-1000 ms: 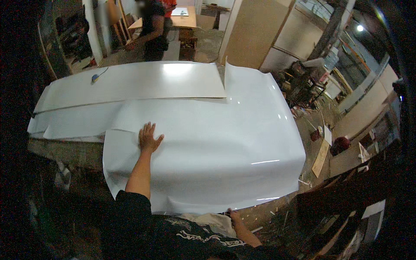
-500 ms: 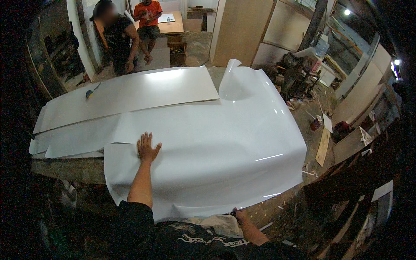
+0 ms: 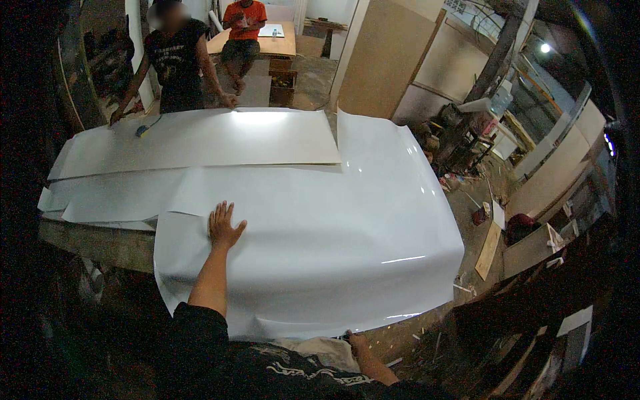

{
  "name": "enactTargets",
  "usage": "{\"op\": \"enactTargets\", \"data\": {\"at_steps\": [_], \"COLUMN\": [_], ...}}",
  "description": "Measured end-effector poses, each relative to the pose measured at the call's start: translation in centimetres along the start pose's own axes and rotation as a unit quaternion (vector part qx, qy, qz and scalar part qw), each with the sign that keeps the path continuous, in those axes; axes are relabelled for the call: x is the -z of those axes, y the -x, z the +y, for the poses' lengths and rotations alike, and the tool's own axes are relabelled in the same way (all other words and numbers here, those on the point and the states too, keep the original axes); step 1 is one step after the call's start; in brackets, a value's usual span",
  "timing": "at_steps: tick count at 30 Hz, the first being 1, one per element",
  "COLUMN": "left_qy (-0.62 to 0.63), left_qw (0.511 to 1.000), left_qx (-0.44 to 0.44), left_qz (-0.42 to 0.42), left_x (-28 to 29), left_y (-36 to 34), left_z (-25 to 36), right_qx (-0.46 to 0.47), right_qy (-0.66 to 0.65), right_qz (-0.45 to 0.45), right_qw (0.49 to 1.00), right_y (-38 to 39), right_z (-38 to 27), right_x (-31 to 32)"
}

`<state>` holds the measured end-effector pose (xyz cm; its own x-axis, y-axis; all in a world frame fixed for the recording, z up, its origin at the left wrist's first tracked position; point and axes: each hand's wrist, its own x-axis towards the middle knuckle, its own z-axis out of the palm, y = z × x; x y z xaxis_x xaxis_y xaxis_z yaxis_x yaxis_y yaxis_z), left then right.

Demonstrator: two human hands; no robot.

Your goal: The person wipes a white panel with a cloth, then positions and smooths a large white vinyl sheet onto the panel. Another person cuts the vinyl while the person holds and adjusts the sheet to fit the surface.

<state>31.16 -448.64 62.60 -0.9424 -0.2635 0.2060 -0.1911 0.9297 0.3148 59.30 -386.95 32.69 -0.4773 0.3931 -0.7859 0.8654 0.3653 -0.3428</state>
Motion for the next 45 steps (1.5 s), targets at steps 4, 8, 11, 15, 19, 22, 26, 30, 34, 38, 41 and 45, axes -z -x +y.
{"op": "enactTargets", "data": {"at_steps": [4,8,11,15,19,22,26,30,34,38,41,45], "left_qy": [0.003,0.006,0.007,-0.005,-0.005,-0.008,-0.015,-0.012,-0.006,-0.008,-0.005,-0.015], "left_qw": [1.0,1.0,1.0,1.0,1.0,1.0,1.0,1.0,0.999,0.999,0.999,1.0], "left_qx": [0.002,-0.006,-0.009,-0.001,-0.009,-0.006,-0.004,0.002,-0.017,-0.023,-0.017,0.004], "left_qz": [-0.003,0.021,0.028,0.018,0.028,0.02,0.018,0.008,0.037,0.043,0.032,0.006], "left_x": [0.0,-0.6,-1.0,-1.1,-1.0,-1.1,-1.9,-2.8,-3.0,-2.7,-2.5,-2.2], "left_y": [0.1,-0.1,-0.1,0.1,0.1,0.1,0.3,0.8,1.0,1.1,1.1,1.1], "left_z": [-0.1,-0.2,-0.4,-0.5,-0.5,-0.4,-0.5,-0.8,-1.2,-1.3,-1.1,-1.0], "right_qx": [0.073,0.038,0.04,0.105,0.088,0.108,-0.011,0.041,0.048,0.0,-0.015,0.022], "right_qy": [-0.065,-0.014,-0.039,-0.339,-0.248,-0.32,-0.138,-0.172,-0.052,-0.061,-0.075,-0.115], "right_qz": [-0.043,-0.071,-0.066,-0.081,-0.014,-0.19,-0.037,-0.065,0.018,-0.001,0.016,-0.001], "right_qw": [0.994,0.997,0.996,0.931,0.965,0.922,0.99,0.982,0.997,0.998,0.997,0.993], "right_y": [-4.2,-6.0,-5.2,-2.8,-0.1,1.5,0.6,-3.1,-4.2,-2.0,-0.6,-1.2], "right_z": [2.2,2.8,2.6,2.3,1.3,0.5,0.6,2.4,3.4,2.5,1.7,2.1], "right_x": [-0.6,-0.3,-0.3,-1.1,-0.8,-0.4,-0.7,-1.6,-1.5,-1.0,-0.9,-1.2]}}
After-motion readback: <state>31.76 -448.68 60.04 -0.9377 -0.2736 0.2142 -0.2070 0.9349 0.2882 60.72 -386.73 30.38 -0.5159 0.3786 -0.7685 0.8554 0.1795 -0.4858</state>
